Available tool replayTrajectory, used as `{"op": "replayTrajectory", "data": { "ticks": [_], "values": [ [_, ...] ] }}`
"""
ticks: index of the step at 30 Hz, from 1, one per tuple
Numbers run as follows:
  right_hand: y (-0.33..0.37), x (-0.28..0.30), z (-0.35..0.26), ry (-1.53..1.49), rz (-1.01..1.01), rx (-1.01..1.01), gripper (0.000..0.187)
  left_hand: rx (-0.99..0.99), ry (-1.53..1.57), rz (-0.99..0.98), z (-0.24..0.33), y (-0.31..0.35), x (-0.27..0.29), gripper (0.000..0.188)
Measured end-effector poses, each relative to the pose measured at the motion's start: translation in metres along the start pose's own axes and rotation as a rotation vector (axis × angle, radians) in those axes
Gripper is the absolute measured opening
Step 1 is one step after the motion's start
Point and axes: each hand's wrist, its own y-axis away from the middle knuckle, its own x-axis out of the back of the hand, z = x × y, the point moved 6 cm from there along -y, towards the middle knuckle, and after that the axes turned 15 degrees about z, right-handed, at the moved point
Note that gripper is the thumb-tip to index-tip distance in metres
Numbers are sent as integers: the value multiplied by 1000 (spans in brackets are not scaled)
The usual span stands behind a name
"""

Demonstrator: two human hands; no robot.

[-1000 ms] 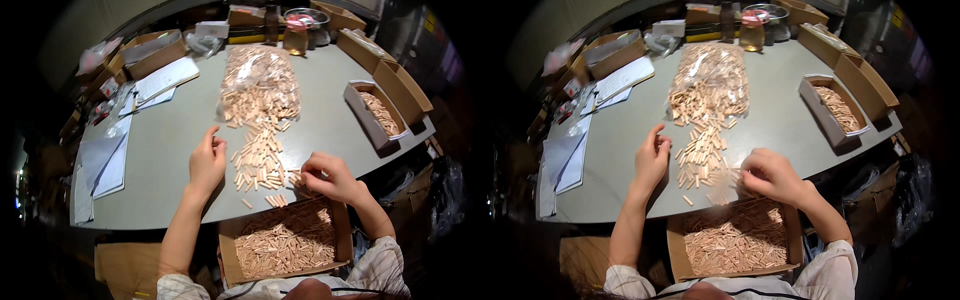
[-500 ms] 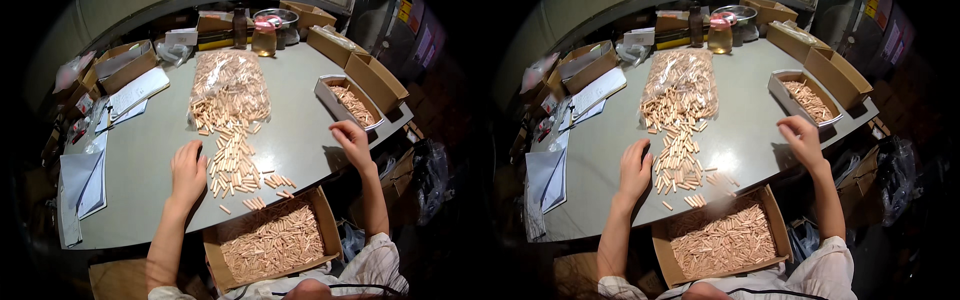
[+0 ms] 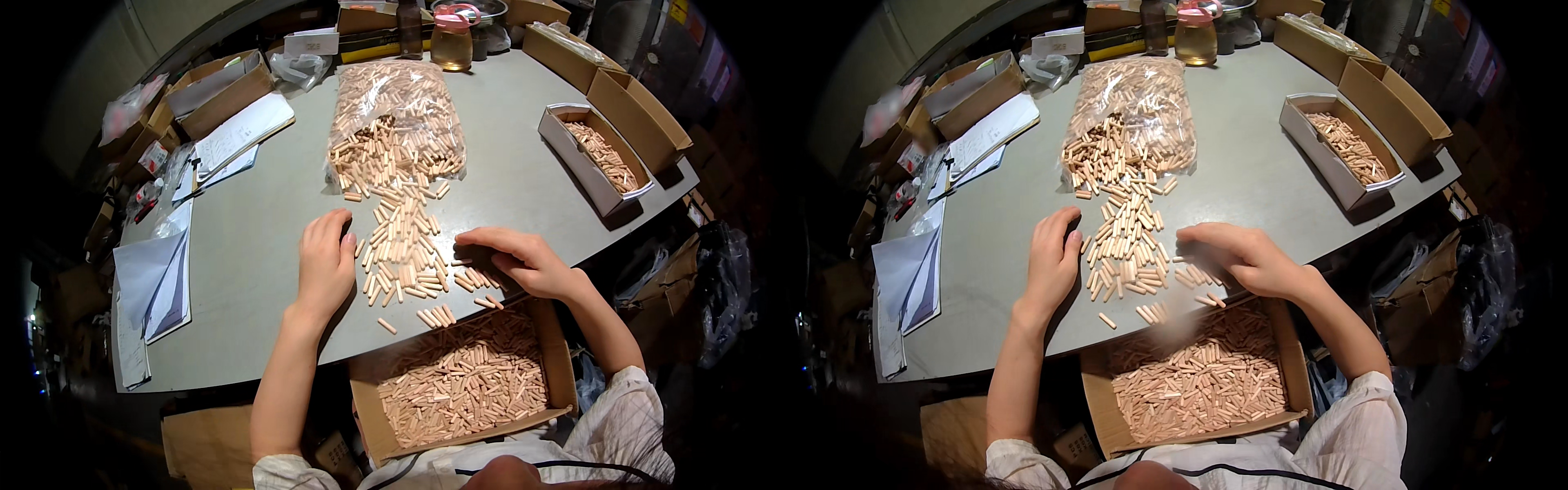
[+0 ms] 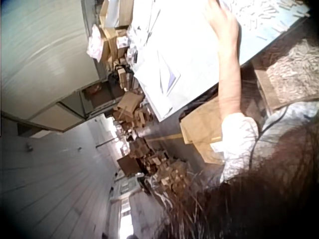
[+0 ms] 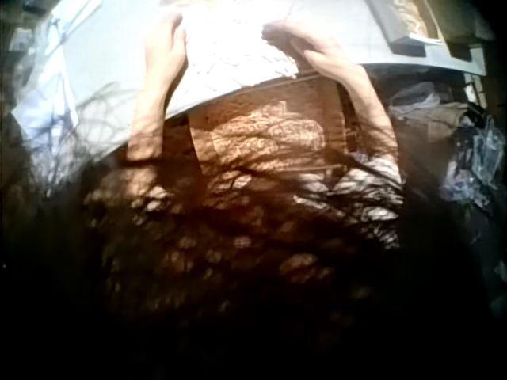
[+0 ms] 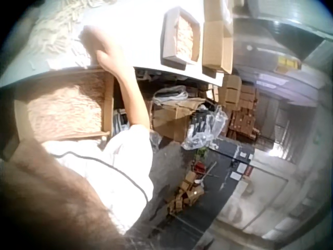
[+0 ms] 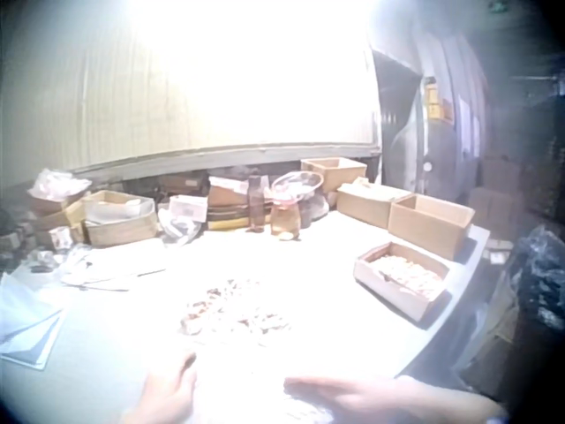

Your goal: The person sorts small, light-colored cylindrical objects from a plastic bag onto a table and into a cardboard box. They use both hands to pick up the cylinders, separate them, and place them into the box, occasionally spreading them out on the table surface.

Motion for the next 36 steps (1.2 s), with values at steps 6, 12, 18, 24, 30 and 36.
{"op": "replayTrajectory", "data": {
  "ticks": [6, 12, 18, 24, 30, 36],
  "values": [
    [8, -17, -3, -62, -87, 107, 80, 4, -19, -14, 1, 1, 2, 31],
    [34, -11, -35, -500, -302, -205, 62, 25, 24, -8, -3, 3, 1, 30],
    [10, -4, -6, -448, 99, -334, 55, 26, 82, -27, 1, 0, -1, 32],
    [-23, -24, 2, -376, 165, -248, 60, 36, 141, -82, 10, 1, -1, 38],
    [-23, -33, -16, -195, 71, 2, 55, 35, 230, -205, 29, 3, -3, 46],
    [-12, -26, 0, -348, 148, -183, 44, -95, 98, -247, 37, 11, -12, 71]
  ]
}}
